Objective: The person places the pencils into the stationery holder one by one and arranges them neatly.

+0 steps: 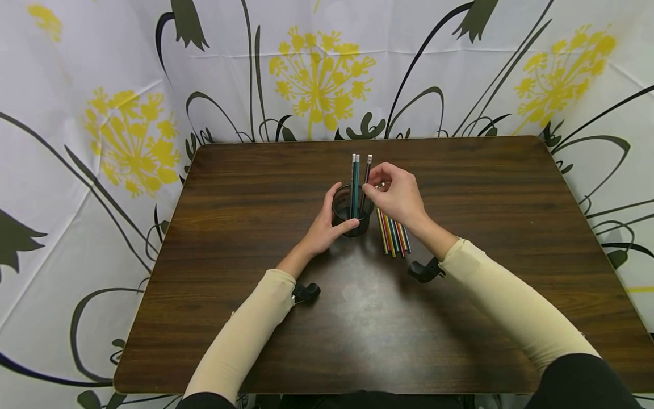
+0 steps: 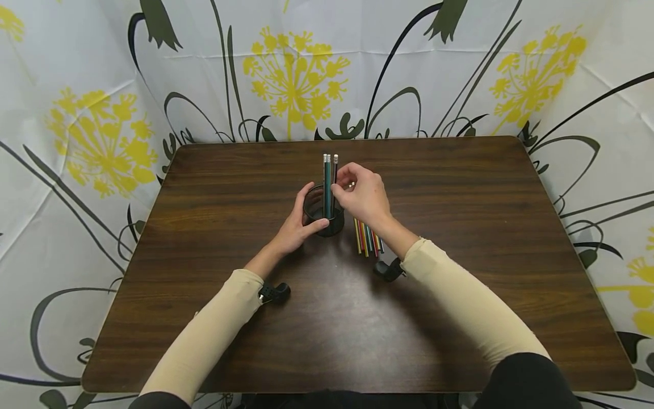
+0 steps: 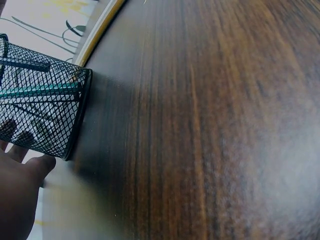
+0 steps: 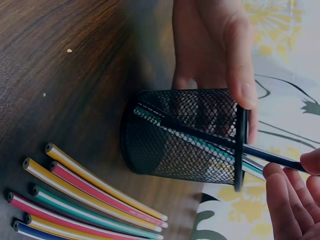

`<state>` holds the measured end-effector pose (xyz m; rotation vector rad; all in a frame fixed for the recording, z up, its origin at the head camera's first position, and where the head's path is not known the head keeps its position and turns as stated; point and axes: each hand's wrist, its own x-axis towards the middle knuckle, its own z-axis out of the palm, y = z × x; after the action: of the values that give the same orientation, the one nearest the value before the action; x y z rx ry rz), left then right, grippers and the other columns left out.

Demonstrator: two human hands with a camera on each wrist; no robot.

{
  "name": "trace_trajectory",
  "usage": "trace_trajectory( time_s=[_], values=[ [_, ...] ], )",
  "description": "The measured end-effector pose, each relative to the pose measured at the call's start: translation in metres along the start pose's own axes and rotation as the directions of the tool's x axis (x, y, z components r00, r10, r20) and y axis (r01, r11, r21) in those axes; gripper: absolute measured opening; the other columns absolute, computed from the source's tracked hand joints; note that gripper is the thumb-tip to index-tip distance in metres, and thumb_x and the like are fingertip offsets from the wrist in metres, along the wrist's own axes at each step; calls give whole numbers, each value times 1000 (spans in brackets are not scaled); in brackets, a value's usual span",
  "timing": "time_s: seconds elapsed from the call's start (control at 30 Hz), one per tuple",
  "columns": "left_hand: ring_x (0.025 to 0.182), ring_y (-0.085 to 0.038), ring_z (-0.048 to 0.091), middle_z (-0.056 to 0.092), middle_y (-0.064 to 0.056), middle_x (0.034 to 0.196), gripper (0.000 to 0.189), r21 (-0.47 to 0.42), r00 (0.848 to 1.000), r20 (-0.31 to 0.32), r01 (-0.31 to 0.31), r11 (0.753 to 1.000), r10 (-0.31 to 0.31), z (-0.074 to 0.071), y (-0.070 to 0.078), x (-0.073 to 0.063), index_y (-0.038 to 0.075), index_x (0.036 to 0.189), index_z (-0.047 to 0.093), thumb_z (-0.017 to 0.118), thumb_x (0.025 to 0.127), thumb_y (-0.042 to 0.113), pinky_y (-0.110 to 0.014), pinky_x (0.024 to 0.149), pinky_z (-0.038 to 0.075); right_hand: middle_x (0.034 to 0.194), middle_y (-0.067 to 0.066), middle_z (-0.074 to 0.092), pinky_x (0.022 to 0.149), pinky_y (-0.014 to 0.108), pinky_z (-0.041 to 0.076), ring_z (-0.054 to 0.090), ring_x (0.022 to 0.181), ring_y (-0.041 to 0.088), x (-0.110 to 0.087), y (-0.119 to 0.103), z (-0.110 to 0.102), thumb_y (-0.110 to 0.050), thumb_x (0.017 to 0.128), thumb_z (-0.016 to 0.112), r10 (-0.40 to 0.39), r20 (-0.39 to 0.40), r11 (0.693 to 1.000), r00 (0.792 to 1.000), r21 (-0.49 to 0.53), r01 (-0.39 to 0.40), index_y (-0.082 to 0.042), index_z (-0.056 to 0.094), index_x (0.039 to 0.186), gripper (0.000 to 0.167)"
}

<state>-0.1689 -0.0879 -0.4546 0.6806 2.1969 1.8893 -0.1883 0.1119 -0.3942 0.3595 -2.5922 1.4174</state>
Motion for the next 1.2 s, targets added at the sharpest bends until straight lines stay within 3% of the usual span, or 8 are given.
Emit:
trace_trajectory(
  time_s=[0.57, 1.2],
  values=[
    [141, -45, 22, 25, -28, 153, 83, -14, 1000, 13, 7, 1000, -7, -1, 1, 0, 4, 154, 8, 63, 92, 2, -65, 109, 20, 83, 3, 72, 65, 33, 47, 61, 72, 18, 3, 7, 14, -19, 85, 75, 92, 38, 989, 995, -122, -87, -8, 67, 93, 15],
    [140, -45, 23, 26, -28, 152, 83, -29, 1000, 14, 7, 1000, -7, -3, 1, 1, 4, 154, 9, 65, 92, 4, -63, 109, 21, 82, 4, 72, 54, 28, 48, 68, 59, 13, 12, 10, 20, -16, 88, 73, 139, 44, 986, 989, -97, -135, -6, 67, 96, 14]
  ],
)
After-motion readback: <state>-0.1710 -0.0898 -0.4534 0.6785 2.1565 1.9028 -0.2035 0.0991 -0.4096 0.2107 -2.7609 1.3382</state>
